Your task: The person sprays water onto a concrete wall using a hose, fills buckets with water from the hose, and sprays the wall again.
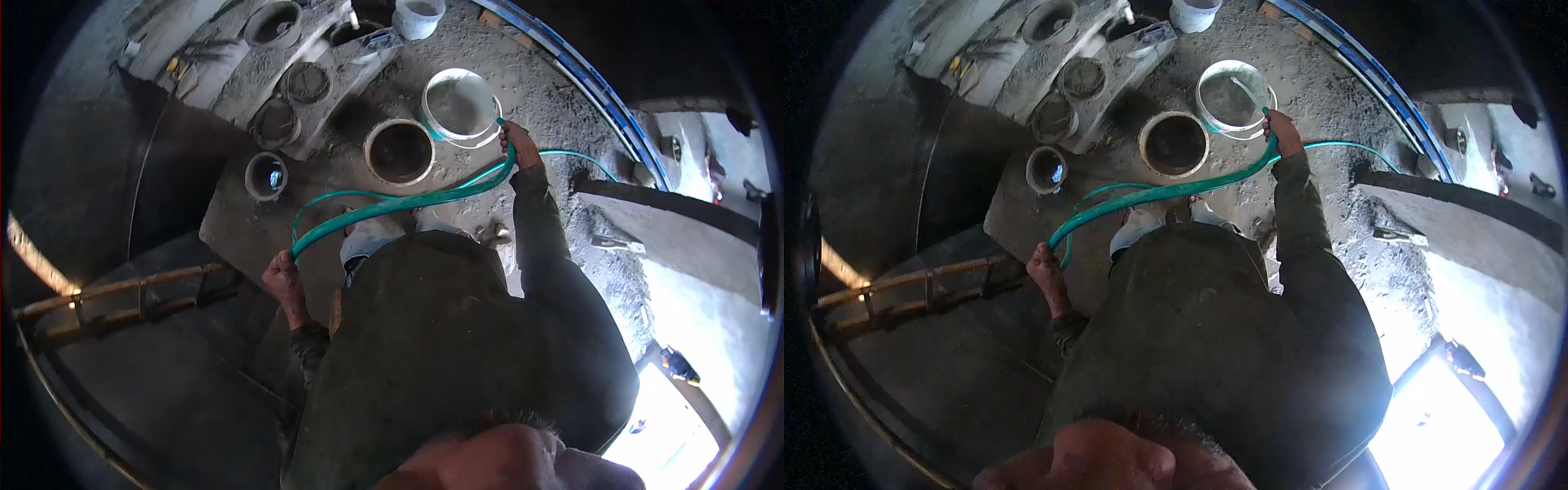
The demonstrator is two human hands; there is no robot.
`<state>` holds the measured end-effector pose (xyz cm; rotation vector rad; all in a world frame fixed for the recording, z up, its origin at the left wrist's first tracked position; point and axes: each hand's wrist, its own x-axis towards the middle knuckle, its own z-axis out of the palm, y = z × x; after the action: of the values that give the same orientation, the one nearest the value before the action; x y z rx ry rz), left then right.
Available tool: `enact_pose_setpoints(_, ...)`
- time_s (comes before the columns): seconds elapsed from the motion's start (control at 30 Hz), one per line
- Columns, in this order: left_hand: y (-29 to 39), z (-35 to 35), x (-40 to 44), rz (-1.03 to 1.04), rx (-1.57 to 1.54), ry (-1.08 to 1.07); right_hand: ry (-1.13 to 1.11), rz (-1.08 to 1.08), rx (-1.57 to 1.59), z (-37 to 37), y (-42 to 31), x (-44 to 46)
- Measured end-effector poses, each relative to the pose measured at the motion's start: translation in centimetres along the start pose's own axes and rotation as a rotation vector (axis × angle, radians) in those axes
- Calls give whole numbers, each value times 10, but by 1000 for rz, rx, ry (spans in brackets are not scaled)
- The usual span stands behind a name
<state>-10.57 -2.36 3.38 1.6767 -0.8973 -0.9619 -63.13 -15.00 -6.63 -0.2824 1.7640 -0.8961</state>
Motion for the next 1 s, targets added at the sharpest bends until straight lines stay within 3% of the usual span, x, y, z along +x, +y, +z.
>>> enact_pose_setpoints(0.33,-1,12,-77,99,168,72,-116,16,-61,-20,13,25)
enact_pose_setpoints(1.0,-37,2,-106,67,132,142,-160,-46,0,-35,16,16)
